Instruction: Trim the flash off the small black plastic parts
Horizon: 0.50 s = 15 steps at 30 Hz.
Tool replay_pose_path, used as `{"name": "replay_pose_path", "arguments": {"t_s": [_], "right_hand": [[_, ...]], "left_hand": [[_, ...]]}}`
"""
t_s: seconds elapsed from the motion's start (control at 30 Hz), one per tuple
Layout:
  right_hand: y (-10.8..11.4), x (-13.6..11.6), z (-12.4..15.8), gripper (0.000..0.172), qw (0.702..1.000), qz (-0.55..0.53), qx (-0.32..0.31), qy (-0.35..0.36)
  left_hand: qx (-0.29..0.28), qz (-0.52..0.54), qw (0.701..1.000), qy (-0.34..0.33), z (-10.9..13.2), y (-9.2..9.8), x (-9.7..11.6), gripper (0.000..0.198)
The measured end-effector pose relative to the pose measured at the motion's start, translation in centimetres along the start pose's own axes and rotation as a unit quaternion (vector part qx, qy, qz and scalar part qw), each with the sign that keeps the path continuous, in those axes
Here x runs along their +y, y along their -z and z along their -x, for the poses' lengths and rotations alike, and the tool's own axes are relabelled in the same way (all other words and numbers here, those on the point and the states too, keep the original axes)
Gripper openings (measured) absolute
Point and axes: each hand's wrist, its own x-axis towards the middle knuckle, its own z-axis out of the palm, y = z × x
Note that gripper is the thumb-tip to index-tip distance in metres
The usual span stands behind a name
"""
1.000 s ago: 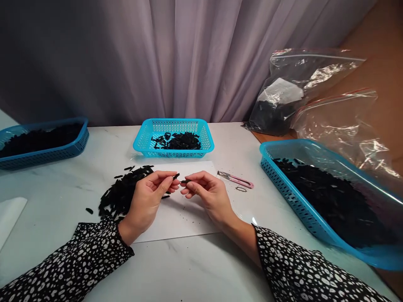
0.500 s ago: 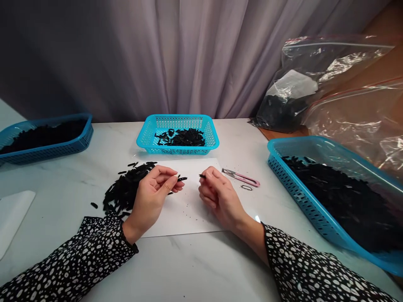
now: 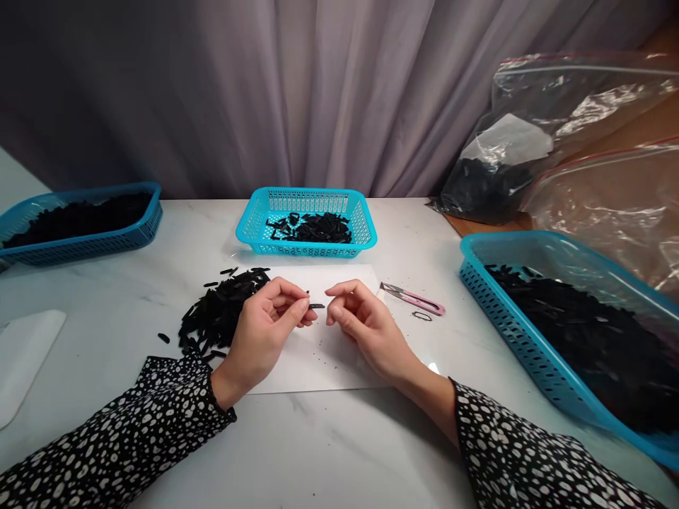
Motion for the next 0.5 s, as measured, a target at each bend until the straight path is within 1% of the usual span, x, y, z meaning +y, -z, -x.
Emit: {"name": "replay_pose_path", "arguments": {"t_s": [0.07, 0.1, 0.13, 0.2, 0.27, 0.3, 0.37, 0.4, 0.43, 0.5], "right_hand": [[-0.3, 0.1, 0.4, 0.019, 0.996, 0.076, -0.003, 0.044], [-0.4, 0.1, 0.5, 0.016, 0.994, 0.095, -0.002, 0.051], [-0.4, 0.2, 0.6, 0.013, 0.994, 0.099, 0.002, 0.049], [-0.3, 0.3, 0.6, 0.012, 0.996, 0.077, 0.017, 0.029], [-0.1, 0.4, 0.3, 0.015, 0.998, 0.039, 0.037, -0.01], [0.1, 0.4, 0.2, 0.018, 0.998, 0.019, 0.044, -0.035], [0.3, 0.4, -0.1, 0.025, 0.995, -0.018, 0.051, -0.079], [0.4, 0.3, -0.2, 0.028, 0.994, -0.034, 0.052, -0.092], [0.4, 0.2, -0.2, 0.031, 0.993, -0.045, 0.052, -0.098], [0.4, 0.1, -0.2, 0.033, 0.992, -0.058, 0.051, -0.096]], "left_hand": [[-0.022, -0.014, 1.0, 0.001, 0.1, -0.1, 0.0, 0.011], [-0.037, -0.021, 0.999, 0.002, 0.1, -0.1, -0.1, 0.011], [-0.053, -0.028, 0.998, 0.002, 0.0, 0.0, -0.1, 0.011], [-0.089, -0.061, 0.994, -0.002, -0.3, 0.3, 0.0, 0.011], [-0.122, -0.155, 0.98, -0.03, -0.9, 0.9, 0.3, 0.012], [-0.135, -0.233, 0.961, -0.06, -1.2, 1.3, 0.5, 0.013], [-0.159, -0.39, 0.896, -0.142, -1.9, 2.2, 0.9, 0.008], [-0.173, -0.446, 0.864, -0.158, -2.2, 2.6, 1.0, 0.01], [-0.188, -0.485, 0.838, -0.165, -2.4, 3.0, 1.1, 0.015], [-0.217, -0.524, 0.808, -0.162, -2.7, 3.6, 1.2, 0.024]]}}
